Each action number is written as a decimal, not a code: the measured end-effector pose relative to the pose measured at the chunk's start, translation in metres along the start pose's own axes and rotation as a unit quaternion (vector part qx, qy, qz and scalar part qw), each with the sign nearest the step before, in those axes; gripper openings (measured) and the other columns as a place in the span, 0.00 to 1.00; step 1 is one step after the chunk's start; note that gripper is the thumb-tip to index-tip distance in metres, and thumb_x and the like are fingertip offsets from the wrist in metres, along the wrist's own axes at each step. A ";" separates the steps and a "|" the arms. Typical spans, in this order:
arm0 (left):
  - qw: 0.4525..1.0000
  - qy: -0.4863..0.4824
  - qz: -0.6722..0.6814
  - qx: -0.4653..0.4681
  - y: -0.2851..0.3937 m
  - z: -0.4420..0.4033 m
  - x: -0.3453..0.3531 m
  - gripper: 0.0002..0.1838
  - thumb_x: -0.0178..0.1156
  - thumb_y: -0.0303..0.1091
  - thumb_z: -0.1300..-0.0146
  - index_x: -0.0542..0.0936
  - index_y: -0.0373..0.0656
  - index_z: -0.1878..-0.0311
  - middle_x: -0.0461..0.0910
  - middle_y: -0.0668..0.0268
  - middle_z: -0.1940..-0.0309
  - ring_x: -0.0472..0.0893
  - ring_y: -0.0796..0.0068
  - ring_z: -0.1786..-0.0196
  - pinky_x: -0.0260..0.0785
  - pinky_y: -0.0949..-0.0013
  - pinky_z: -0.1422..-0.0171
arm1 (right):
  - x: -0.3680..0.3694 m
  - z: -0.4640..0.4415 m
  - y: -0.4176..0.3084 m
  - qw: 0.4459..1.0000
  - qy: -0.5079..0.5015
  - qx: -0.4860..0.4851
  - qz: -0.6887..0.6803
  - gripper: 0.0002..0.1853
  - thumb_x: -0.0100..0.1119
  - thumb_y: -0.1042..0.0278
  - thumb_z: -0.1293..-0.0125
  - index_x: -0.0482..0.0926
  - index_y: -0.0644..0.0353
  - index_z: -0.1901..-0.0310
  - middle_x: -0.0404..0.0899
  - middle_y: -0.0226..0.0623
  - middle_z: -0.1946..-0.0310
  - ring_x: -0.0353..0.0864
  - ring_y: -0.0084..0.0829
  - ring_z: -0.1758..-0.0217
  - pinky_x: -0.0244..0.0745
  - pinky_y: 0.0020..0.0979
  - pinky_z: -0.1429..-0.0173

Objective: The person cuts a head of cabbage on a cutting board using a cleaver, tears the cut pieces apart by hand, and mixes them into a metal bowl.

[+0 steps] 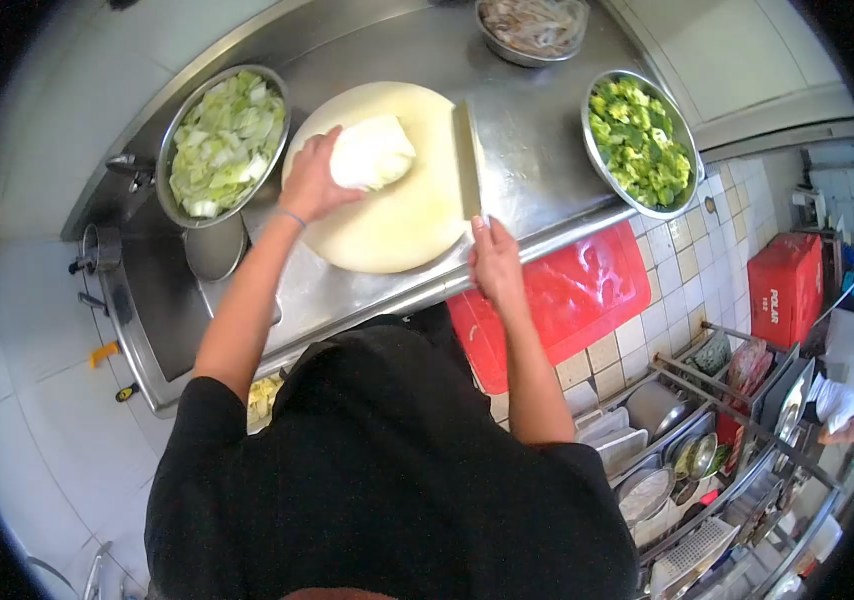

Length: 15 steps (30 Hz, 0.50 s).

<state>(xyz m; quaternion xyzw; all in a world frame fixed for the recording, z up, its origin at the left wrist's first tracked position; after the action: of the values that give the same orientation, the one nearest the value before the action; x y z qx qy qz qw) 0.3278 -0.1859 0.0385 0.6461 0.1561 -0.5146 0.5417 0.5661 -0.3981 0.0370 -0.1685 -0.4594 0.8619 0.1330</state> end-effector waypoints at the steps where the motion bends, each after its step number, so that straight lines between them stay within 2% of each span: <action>1: 0.997 -0.017 -0.070 -0.011 0.009 -0.011 -0.010 0.63 0.82 0.46 0.64 0.60 0.42 0.23 0.61 0.45 0.28 0.62 0.42 0.26 0.61 0.47 0.24 | 0.003 0.005 0.007 1.000 -0.009 -0.013 -0.020 0.24 0.47 0.44 0.21 0.77 0.60 0.47 0.71 0.29 0.81 0.68 0.21 0.86 0.64 0.26 0.83; 3: 0.976 -0.046 -0.209 -0.035 0.027 -0.027 -0.028 0.64 0.82 0.48 0.65 0.60 0.40 0.23 0.62 0.45 0.28 0.63 0.44 0.26 0.62 0.45 0.25 | 0.011 0.014 0.006 0.998 -0.038 -0.014 -0.041 0.28 0.43 0.42 0.20 0.76 0.60 0.39 0.70 0.28 0.80 0.68 0.20 0.85 0.65 0.26 0.82; 4: 0.980 -0.023 -0.196 -0.008 0.031 -0.032 -0.028 0.66 0.82 0.50 0.66 0.59 0.36 0.23 0.61 0.45 0.27 0.63 0.46 0.25 0.61 0.44 0.25 | 0.014 0.021 -0.002 0.997 -0.047 -0.020 -0.050 0.28 0.43 0.43 0.20 0.76 0.60 0.37 0.70 0.27 0.80 0.68 0.20 0.84 0.65 0.25 0.81; 7: 0.972 -0.006 -0.228 0.054 0.044 -0.030 -0.009 0.65 0.83 0.49 0.66 0.59 0.34 0.24 0.63 0.46 0.27 0.65 0.47 0.26 0.62 0.46 0.25 | 0.019 0.023 -0.020 0.995 -0.072 -0.040 -0.063 0.28 0.43 0.45 0.19 0.76 0.61 0.36 0.71 0.28 0.80 0.69 0.20 0.81 0.67 0.26 0.76; 11: 0.971 0.010 -0.239 0.015 0.056 -0.036 -0.007 0.61 0.83 0.46 0.65 0.62 0.36 0.26 0.66 0.49 0.28 0.67 0.49 0.27 0.65 0.47 0.27 | 0.030 0.015 -0.035 0.994 -0.085 -0.071 -0.018 0.27 0.44 0.48 0.19 0.77 0.65 0.37 0.72 0.33 0.78 0.73 0.23 0.75 0.71 0.30 0.67; 12: 0.967 0.019 -0.252 0.017 0.054 -0.037 -0.005 0.60 0.83 0.45 0.65 0.62 0.37 0.26 0.68 0.50 0.29 0.68 0.50 0.28 0.65 0.47 0.28 | 0.032 0.013 -0.040 0.993 -0.098 -0.065 -0.008 0.27 0.45 0.49 0.20 0.76 0.65 0.37 0.76 0.40 0.77 0.76 0.28 0.73 0.73 0.35 0.62; 15: 0.966 0.012 -0.258 0.012 0.055 -0.040 -0.004 0.58 0.82 0.44 0.63 0.64 0.38 0.27 0.70 0.52 0.30 0.70 0.51 0.29 0.67 0.48 0.30 | 0.043 0.002 -0.041 0.992 -0.091 -0.084 0.031 0.25 0.45 0.50 0.20 0.76 0.65 0.37 0.82 0.51 0.70 0.83 0.42 0.66 0.76 0.40 0.55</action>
<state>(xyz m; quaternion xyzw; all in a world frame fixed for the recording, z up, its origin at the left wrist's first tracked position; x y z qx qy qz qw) 0.3880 -0.1698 0.0668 0.5967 0.3177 -0.6308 0.3809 0.5293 -0.3609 0.0653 -0.1146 -0.5348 0.8358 0.0490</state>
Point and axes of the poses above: each hand's wrist, its own z-axis away from the middle knuckle, its own x-axis out of the palm, y = z × x, the point moved 1 cm from there along -z, towards the middle knuckle
